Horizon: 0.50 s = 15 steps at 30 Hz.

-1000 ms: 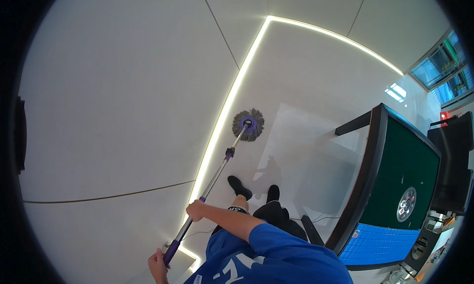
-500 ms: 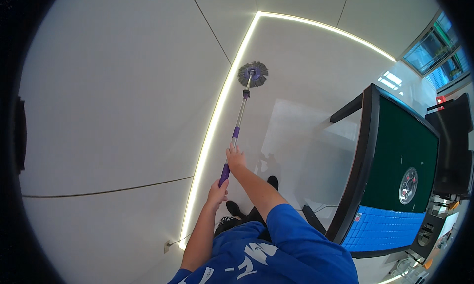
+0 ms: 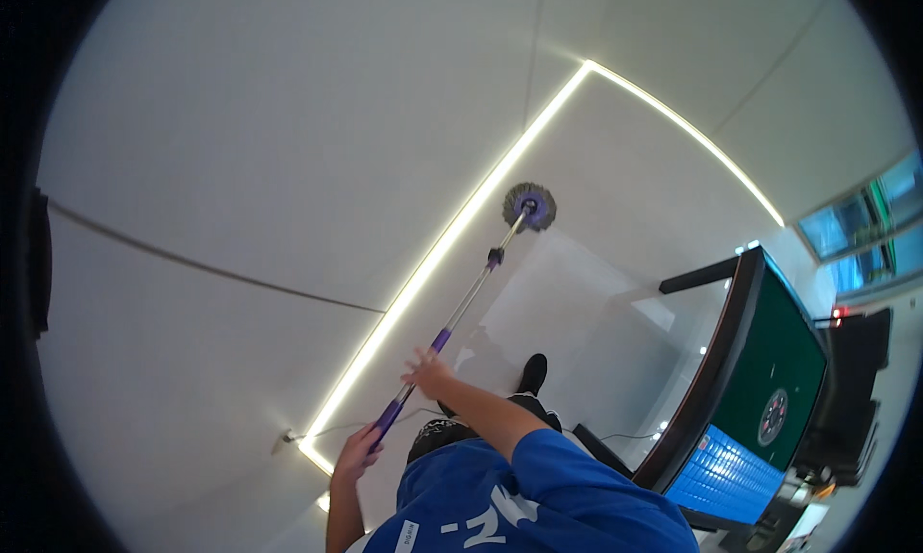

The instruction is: The person carries a mop out of a bathroom and mops the floor around the room with the mop.

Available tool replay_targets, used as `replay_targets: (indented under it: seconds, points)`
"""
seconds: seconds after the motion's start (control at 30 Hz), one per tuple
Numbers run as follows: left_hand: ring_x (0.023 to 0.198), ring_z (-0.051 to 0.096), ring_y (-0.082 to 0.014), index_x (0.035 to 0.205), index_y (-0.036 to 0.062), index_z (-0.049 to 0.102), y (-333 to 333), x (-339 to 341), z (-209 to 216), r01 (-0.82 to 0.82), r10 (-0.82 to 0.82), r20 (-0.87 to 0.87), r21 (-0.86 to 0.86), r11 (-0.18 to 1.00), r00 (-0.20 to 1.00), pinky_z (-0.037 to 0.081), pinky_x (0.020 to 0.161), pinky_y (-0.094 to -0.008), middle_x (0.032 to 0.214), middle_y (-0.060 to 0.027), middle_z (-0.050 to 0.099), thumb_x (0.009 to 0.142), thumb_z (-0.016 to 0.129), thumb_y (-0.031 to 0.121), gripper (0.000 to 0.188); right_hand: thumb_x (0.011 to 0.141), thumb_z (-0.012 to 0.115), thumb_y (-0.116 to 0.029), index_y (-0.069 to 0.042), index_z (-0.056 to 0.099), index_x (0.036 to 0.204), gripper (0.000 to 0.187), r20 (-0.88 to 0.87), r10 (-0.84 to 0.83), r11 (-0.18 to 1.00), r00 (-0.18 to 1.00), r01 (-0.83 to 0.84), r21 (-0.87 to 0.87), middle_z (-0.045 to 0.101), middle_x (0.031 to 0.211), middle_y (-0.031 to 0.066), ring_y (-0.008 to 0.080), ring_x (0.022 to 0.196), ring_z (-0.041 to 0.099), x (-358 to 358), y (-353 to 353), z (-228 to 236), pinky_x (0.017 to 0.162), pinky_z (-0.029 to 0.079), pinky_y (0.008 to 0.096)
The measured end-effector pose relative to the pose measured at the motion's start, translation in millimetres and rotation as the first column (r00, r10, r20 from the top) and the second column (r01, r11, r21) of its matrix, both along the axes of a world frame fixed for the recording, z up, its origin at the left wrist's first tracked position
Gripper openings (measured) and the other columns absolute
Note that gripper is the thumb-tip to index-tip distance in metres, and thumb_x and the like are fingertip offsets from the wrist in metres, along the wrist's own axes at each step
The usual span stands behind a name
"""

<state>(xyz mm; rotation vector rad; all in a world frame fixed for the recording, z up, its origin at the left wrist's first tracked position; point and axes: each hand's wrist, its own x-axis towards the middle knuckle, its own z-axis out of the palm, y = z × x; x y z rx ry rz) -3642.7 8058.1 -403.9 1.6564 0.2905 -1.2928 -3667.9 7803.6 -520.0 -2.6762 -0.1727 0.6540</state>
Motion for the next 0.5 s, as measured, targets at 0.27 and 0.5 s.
replay_targets:
  seconds: [0.27, 0.5]
  points:
    - [0.058, 0.052, -0.0068, 0.123, 0.0056, 0.06, 264, -56, 148, -0.106, 0.067, 0.135, 0.302, 0.947, 0.989, 0.039, 0.047, -0.0209, 0.075, -0.0015, 0.057, 0.091, 0.058, 0.031, 0.041, 0.071, 0.067, -0.029, -0.01, 0.065, 0.085, 0.024, 0.028, 0.482, 0.798, 0.876, -0.452, 0.398, 0.065, 0.085, 0.0102, 0.031, 0.089, 0.062, 28, 259, 0, 0.078, 0.047, 0.0462]
    - [0.042, 0.04, -0.0071, 0.104, 0.0063, 0.07, 375, -163, 205, -0.196, 0.019, 0.338, 0.497, 0.846, 0.941, 0.034, 0.041, -0.0254, 0.05, 0.0023, 0.047, 0.096, 0.046, 0.044, 0.046, 0.07, 0.065, -0.028, -0.005, 0.061, 0.075, 0.024, 0.048, 0.725, 0.454, 0.687, -0.53, 0.716, 0.061, 0.072, 0.0132, 0.0314, 0.072, 0.06, -19, 394, 39, 0.065, 0.046, 0.0439]
